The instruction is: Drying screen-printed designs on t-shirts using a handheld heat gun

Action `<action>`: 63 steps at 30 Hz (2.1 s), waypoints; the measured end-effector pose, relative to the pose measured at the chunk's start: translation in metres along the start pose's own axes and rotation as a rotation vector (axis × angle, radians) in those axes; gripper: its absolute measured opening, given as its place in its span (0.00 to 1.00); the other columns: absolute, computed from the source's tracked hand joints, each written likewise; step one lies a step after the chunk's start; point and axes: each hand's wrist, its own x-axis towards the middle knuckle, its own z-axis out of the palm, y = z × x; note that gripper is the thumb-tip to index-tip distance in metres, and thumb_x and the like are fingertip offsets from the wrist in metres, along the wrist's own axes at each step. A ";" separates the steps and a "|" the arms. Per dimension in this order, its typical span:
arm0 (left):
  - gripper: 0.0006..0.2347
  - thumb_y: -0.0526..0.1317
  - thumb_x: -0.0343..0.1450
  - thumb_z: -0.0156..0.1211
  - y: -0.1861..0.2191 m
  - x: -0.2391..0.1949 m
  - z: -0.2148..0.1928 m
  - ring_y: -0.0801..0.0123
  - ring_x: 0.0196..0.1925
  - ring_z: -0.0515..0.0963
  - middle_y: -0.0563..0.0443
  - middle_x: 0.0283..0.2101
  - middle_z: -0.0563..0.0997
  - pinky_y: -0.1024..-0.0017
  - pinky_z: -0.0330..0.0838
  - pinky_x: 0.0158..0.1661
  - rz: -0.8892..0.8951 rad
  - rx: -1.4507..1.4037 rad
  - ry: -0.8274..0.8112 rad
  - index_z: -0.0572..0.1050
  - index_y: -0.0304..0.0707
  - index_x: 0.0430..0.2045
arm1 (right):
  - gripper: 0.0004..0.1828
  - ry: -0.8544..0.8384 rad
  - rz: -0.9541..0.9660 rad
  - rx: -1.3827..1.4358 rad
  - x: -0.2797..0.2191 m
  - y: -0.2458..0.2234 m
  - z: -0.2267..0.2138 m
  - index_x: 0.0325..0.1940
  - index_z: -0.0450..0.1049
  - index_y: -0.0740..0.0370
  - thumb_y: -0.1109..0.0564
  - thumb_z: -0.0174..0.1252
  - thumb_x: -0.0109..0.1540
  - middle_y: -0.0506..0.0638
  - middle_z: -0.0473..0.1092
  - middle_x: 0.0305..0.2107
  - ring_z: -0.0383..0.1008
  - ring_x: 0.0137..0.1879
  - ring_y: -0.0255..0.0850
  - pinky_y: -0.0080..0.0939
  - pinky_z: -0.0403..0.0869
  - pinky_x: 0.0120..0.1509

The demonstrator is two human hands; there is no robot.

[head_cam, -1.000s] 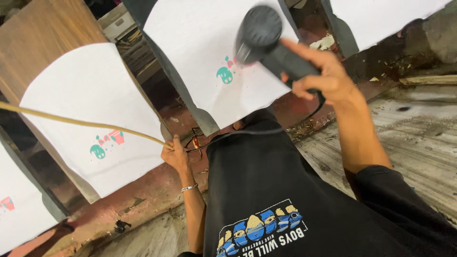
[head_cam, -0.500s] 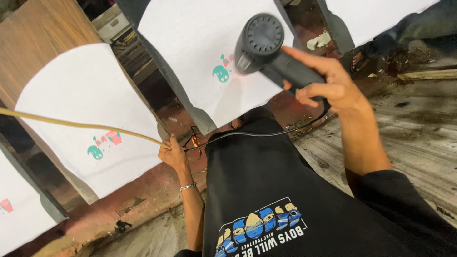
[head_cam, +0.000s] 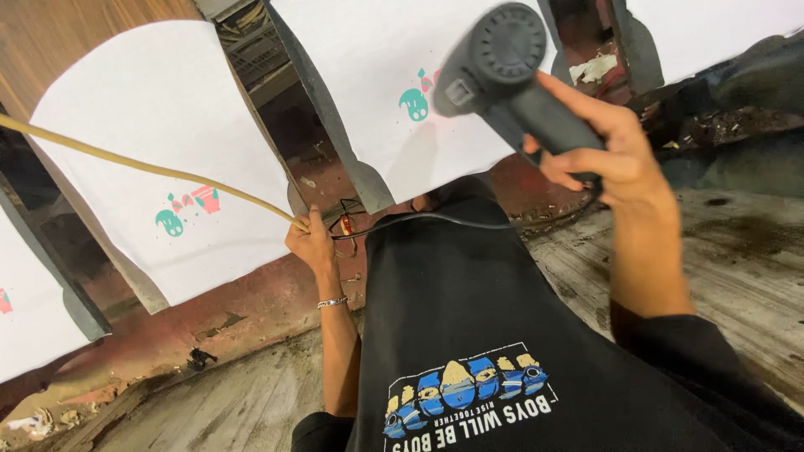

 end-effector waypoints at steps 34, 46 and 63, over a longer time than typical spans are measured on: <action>0.19 0.35 0.67 0.65 -0.048 0.012 0.004 0.74 0.12 0.56 0.53 0.07 0.60 0.74 0.53 0.21 -0.016 -0.010 0.109 0.60 0.44 0.07 | 0.27 0.235 -0.079 0.168 0.030 0.035 -0.004 0.49 0.72 0.75 0.78 0.58 0.45 0.64 0.67 0.25 0.68 0.22 0.44 0.42 0.73 0.31; 0.19 0.35 0.66 0.65 -0.044 0.010 0.004 0.73 0.14 0.55 0.53 0.07 0.59 0.74 0.54 0.22 0.001 -0.011 0.118 0.60 0.44 0.07 | 0.12 0.225 -0.162 0.192 0.038 0.027 0.007 0.37 0.70 0.72 0.75 0.57 0.51 0.62 0.67 0.22 0.69 0.19 0.43 0.43 0.73 0.28; 0.19 0.34 0.68 0.64 -0.052 0.012 0.001 0.73 0.12 0.57 0.53 0.07 0.60 0.73 0.53 0.20 0.004 -0.022 0.095 0.60 0.43 0.08 | 0.15 0.272 -0.255 0.108 0.036 0.058 0.007 0.39 0.71 0.71 0.78 0.57 0.52 0.57 0.66 0.20 0.68 0.19 0.39 0.39 0.72 0.28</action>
